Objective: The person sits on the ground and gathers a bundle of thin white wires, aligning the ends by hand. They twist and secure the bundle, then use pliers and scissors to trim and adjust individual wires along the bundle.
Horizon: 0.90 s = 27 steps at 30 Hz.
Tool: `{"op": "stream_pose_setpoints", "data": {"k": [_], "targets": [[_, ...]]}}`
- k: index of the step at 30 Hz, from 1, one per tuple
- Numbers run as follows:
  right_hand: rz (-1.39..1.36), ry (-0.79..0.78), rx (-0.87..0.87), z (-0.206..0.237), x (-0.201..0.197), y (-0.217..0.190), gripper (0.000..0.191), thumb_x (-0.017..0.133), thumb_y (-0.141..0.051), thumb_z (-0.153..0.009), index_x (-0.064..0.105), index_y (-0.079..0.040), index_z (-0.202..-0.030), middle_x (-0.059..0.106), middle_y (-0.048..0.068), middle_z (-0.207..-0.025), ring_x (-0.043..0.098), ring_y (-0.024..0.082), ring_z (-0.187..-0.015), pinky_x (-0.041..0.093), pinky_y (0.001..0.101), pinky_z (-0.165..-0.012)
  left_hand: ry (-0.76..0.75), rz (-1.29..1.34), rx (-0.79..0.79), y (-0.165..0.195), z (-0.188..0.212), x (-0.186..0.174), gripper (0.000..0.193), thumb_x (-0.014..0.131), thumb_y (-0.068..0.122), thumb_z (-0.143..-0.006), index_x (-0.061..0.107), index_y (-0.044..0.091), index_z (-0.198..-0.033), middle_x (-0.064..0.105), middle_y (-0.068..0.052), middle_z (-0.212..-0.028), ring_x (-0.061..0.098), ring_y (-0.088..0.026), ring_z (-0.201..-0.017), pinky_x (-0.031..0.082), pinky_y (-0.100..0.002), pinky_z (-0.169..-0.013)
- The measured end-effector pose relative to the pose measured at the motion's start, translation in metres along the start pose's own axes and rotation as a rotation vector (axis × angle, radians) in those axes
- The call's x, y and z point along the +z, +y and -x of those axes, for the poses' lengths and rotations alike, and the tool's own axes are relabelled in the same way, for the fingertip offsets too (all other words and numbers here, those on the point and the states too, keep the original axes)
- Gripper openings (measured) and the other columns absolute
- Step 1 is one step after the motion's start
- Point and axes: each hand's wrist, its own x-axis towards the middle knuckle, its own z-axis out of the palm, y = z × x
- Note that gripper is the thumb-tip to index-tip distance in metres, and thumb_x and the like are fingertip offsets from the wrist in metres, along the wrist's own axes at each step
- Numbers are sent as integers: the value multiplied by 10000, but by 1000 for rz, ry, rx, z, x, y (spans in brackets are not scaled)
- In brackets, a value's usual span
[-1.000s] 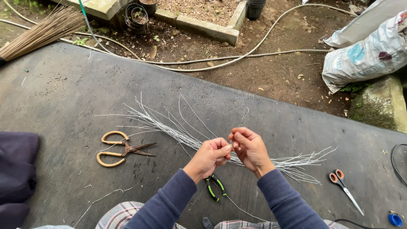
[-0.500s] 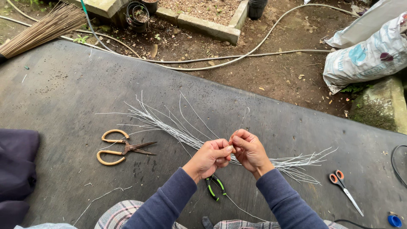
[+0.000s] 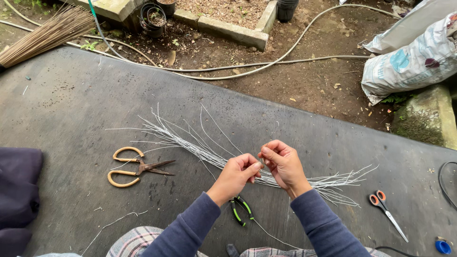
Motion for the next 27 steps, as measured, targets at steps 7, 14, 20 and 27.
{"op": "stream_pose_setpoints", "data": {"k": [7, 14, 20, 27], "targets": [[113, 129, 73, 6, 29, 9, 153, 643, -141, -977, 677, -14, -1055, 714, 66, -957, 695, 125, -824, 584, 279, -763, 151, 100, 154, -13, -13, -9, 113, 622, 134, -1034, 648, 35, -986, 660, -3, -811, 542, -50, -672, 451, -205, -608], [260, -112, 471, 29, 66, 30, 321, 585, -180, -981, 657, 6, -1232, 762, 133, -1098, 764, 204, -994, 622, 332, -840, 314, 594, 253, 3, -22, -63, 98, 576, 103, -1042, 592, 10, -1065, 614, -48, -845, 464, -71, -614, 396, -221, -554], [306, -197, 542, 41, 73, 33, 260, 633, -64, -952, 664, 51, -1183, 772, 164, -1007, 775, 240, -909, 656, 361, -803, 335, 663, 330, 15, -20, -85, 120, 559, 111, -1058, 587, 3, -1102, 599, -46, -861, 459, -81, -633, 401, -230, -578], [356, -226, 569, 45, 77, 35, 208, 664, -23, -923, 676, 77, -1105, 778, 174, -968, 787, 242, -867, 668, 359, -759, 360, 706, 414, 26, -15, -100, 148, 537, 133, -1076, 590, 2, -1120, 599, -49, -860, 441, -84, -627, 379, -245, -570]]}}
